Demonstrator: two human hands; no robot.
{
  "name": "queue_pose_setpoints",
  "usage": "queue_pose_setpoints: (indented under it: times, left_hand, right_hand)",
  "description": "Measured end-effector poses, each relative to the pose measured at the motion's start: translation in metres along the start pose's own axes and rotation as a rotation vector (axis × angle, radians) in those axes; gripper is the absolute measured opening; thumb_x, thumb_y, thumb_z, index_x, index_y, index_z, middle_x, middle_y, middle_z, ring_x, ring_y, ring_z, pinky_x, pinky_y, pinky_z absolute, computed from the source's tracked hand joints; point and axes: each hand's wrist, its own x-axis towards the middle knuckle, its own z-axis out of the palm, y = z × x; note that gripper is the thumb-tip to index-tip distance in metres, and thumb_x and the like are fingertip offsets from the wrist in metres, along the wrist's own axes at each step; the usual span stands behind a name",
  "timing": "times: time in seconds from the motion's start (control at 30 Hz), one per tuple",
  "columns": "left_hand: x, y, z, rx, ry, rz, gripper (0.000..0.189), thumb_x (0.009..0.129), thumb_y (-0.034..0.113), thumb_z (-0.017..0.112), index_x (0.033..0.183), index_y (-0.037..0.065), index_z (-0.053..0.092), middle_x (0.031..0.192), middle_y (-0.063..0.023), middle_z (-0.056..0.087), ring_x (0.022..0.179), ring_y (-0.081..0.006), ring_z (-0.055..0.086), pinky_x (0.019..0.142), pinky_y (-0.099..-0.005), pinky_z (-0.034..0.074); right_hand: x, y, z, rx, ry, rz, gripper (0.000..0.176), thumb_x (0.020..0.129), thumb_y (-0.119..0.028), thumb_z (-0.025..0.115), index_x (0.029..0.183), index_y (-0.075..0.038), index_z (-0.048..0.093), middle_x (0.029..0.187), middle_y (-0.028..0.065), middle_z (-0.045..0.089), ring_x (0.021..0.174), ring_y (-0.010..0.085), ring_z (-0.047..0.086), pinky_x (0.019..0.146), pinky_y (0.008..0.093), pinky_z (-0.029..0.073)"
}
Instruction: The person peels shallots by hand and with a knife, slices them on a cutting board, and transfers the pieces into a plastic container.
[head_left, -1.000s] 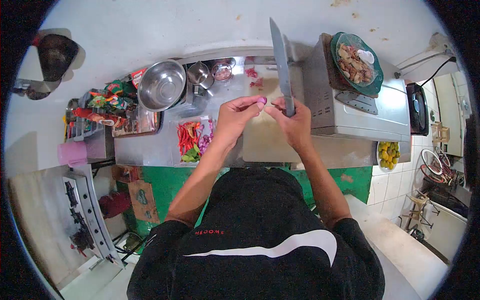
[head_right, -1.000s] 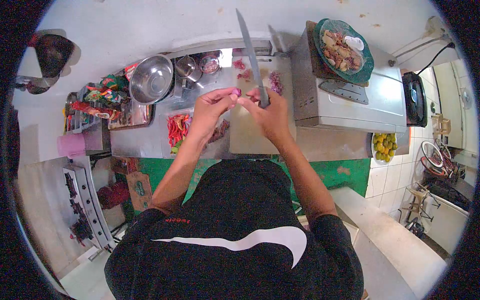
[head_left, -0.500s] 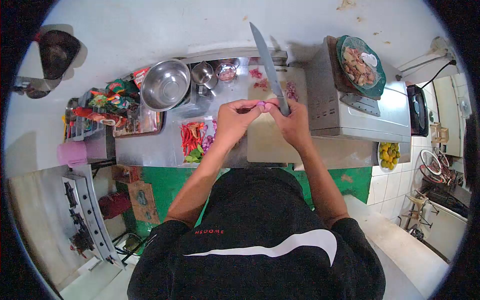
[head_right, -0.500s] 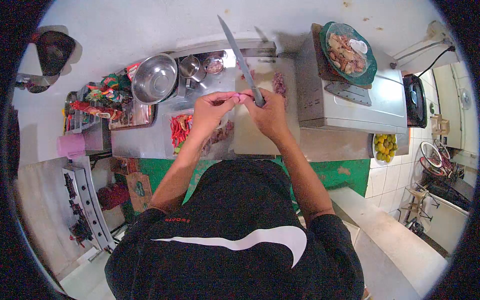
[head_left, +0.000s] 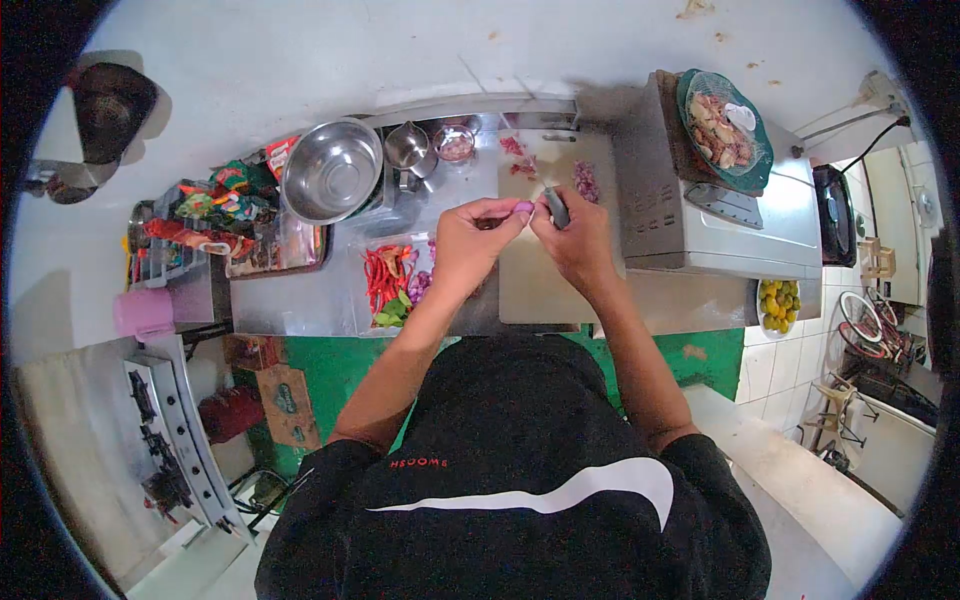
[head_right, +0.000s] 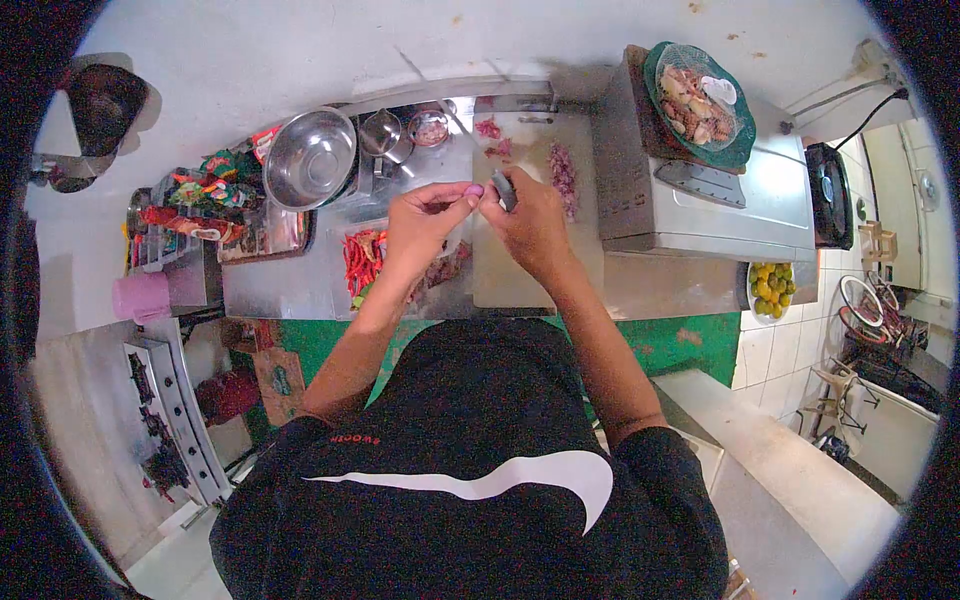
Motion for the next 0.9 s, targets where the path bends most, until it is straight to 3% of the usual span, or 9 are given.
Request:
queue_pose_setpoints:
  times: [0.1, 0.17, 0.4, 0.47, 0.57, 0.6, 0.67, 0.9]
  left_hand:
    - [0.000, 0.000, -0.004, -0.136, -0.068, -0.061, 0.023, 0.083, 0.012, 0.073, 0.102, -0.001, 0.070, 0.090, -0.0055, 0.071, 0.080, -0.0070, 0.061, 0.072, -0.0217, 0.048]
    - [0.001, -0.003, -0.008, -0.217, -0.112, -0.106, 0.025, 0.084, 0.012, 0.072, 0.105, 0.001, 0.070, 0.093, -0.0045, 0.071, 0.084, -0.0069, 0.061, 0.074, -0.0213, 0.047]
    - [0.007, -0.016, -0.018, -0.465, -0.259, -0.138, 0.028, 0.090, 0.010, 0.064, 0.117, 0.003, 0.063, 0.109, -0.0067, 0.068, 0.094, -0.0121, 0.064, 0.084, -0.0274, 0.052]
    - [0.009, -0.016, -0.020, -0.499, -0.280, -0.140, 0.029, 0.090, 0.009, 0.063, 0.118, 0.003, 0.062, 0.111, -0.0070, 0.067, 0.095, -0.0126, 0.064, 0.086, -0.0285, 0.052]
    - [0.012, -0.013, -0.022, -0.364, -0.267, -0.096, 0.028, 0.090, 0.010, 0.064, 0.118, 0.004, 0.063, 0.110, -0.0070, 0.068, 0.096, -0.0125, 0.064, 0.084, -0.0283, 0.052]
    - [0.012, -0.011, -0.021, -0.322, -0.252, -0.074, 0.028, 0.089, 0.010, 0.065, 0.116, 0.002, 0.064, 0.107, -0.0068, 0.068, 0.093, -0.0109, 0.063, 0.083, -0.0267, 0.051]
    - [0.012, -0.008, -0.020, -0.280, -0.240, -0.054, 0.027, 0.088, 0.011, 0.067, 0.114, 0.000, 0.065, 0.104, -0.0066, 0.069, 0.091, -0.0094, 0.062, 0.083, -0.0250, 0.049]
    - [0.016, -0.008, -0.021, -0.069, -0.184, 0.047, 0.026, 0.086, 0.007, 0.068, 0.111, -0.001, 0.066, 0.098, -0.0061, 0.070, 0.088, -0.0086, 0.063, 0.080, -0.0241, 0.050]
  right_hand:
    - [0.001, 0.001, 0.000, 0.000, 0.023, 0.022, 0.022, 0.081, -0.019, 0.068, 0.087, 0.001, 0.061, 0.071, 0.0176, 0.064, 0.060, 0.0291, 0.063, 0.056, 0.0364, 0.047]
    - [0.002, -0.005, -0.003, 0.069, -0.035, 0.162, 0.021, 0.082, -0.019, 0.067, 0.087, 0.001, 0.060, 0.069, 0.0156, 0.063, 0.059, 0.0228, 0.061, 0.058, 0.0353, 0.047]
    - [0.007, 0.004, 0.003, 0.149, -0.006, 0.110, 0.018, 0.084, -0.017, 0.064, 0.086, 0.000, 0.060, 0.067, 0.0092, 0.061, 0.059, 0.0137, 0.056, 0.056, 0.0298, 0.045]
    - [0.008, -0.002, -0.001, 0.371, -0.028, 0.196, 0.014, 0.091, -0.015, 0.058, 0.085, -0.003, 0.062, 0.072, 0.0000, 0.063, 0.063, 0.0055, 0.052, 0.055, 0.0237, 0.042]
    - [0.009, -0.016, -0.011, 0.542, -0.109, 0.355, 0.016, 0.091, -0.016, 0.060, 0.088, -0.002, 0.065, 0.074, 0.0016, 0.064, 0.066, 0.0058, 0.054, 0.059, 0.0238, 0.043]
    - [0.009, -0.013, -0.008, 0.541, -0.107, 0.354, 0.016, 0.091, -0.016, 0.060, 0.088, -0.002, 0.065, 0.074, 0.0016, 0.064, 0.066, 0.0058, 0.054, 0.059, 0.0238, 0.043]
    - [0.009, -0.006, 0.000, 0.387, -0.089, 0.162, 0.017, 0.089, -0.018, 0.064, 0.087, -0.002, 0.067, 0.074, -0.0007, 0.066, 0.066, 0.0071, 0.055, 0.059, 0.0256, 0.043]
    - [0.014, -0.013, 0.002, 0.272, -0.090, 0.196, 0.019, 0.088, -0.017, 0.065, 0.083, 0.001, 0.066, 0.072, 0.0034, 0.066, 0.068, 0.0075, 0.057, 0.060, 0.0257, 0.044]
